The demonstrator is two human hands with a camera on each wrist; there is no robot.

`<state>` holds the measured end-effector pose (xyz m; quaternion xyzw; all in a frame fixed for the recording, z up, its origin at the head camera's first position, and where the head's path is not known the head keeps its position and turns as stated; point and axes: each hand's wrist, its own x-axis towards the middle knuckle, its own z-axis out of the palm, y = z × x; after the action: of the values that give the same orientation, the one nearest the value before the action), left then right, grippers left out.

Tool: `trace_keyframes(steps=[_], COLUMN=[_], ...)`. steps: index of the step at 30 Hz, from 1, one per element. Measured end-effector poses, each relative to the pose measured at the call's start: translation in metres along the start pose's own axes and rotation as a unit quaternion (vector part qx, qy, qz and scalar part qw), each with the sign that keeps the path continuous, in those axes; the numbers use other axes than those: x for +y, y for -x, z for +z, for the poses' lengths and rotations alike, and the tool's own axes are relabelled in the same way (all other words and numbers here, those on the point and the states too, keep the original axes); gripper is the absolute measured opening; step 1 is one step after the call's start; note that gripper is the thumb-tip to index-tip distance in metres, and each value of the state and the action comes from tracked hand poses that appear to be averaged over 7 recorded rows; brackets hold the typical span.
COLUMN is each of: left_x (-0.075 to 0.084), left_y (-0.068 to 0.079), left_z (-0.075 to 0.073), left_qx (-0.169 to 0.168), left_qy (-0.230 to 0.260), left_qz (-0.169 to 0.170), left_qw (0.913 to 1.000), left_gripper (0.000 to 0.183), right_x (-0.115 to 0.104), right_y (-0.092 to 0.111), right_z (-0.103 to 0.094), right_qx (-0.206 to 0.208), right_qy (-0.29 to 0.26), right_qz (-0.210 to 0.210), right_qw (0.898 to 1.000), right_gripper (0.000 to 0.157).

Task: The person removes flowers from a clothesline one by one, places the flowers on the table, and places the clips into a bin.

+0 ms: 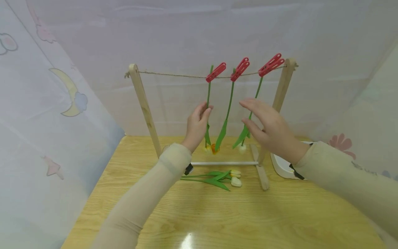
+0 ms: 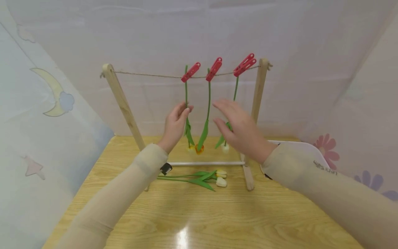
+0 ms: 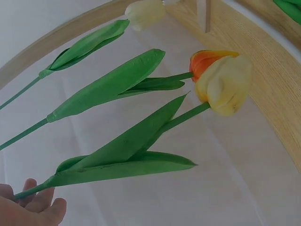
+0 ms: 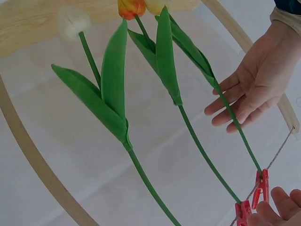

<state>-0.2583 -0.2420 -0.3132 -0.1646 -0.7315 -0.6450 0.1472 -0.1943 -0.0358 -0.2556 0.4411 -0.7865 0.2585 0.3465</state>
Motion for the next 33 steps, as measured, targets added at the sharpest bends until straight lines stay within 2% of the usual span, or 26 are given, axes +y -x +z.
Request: trace_keyframes(steps=[4,9,14,16,18,21,25,29,33], left_x=[-0.001,-0.005,-0.006,-0.007,-0.007,-0.007,-0.009,-0.01,-0.011], left_y=[-0.002,-0.001,0.0,0.0,0.0,-0.001,-0.001,-0.002,-0.002], left_z=[0.002,0.002,0.001,0.0,0.0,0.0,0.0,0.0,0.0], left_qx=[0.011,0.009,0.012,0.012,0.011,0.01,0.012,0.016,0.014], left_qy=[-0.01,-0.038,-0.055,-0.061,-0.068,-0.073,-0.07,-0.07,-0.071], left_qz=[0.0,0.007,0.018,0.022,0.024,0.021,0.007,-0.004,-0.005], left_qw=[0.9999,0.9992,0.9982,0.9978,0.9973,0.9971,0.9975,0.9974,0.9974], left_gripper=[0.028,0.024,0.022,0.022,0.021,0.02,0.02,0.02,0.02], right_x=[0.006,0.003,0.005,0.007,0.008,0.009,0.009,0.013,0.019], right_y=[-0.019,-0.045,-0.075,-0.088,-0.101,-0.122,-0.143,-0.156,-0.163], right_z=[0.001,0.002,0.001,-0.001,-0.003,-0.008,-0.012,-0.012,-0.011], right_qx=[0.008,-0.014,-0.019,-0.029,-0.061,-0.156,-0.286,-0.348,-0.385], right_qy=[0.015,0.047,0.105,0.136,0.169,0.204,0.218,0.215,0.196], right_qz=[-0.034,-0.066,-0.11,-0.113,-0.101,-0.04,0.049,0.084,0.101], right_qw=[0.999,0.997,0.988,0.984,0.978,0.966,0.932,0.908,0.896], right_gripper=[0.039,0.044,0.04,0.039,0.037,0.038,0.042,0.041,0.035])
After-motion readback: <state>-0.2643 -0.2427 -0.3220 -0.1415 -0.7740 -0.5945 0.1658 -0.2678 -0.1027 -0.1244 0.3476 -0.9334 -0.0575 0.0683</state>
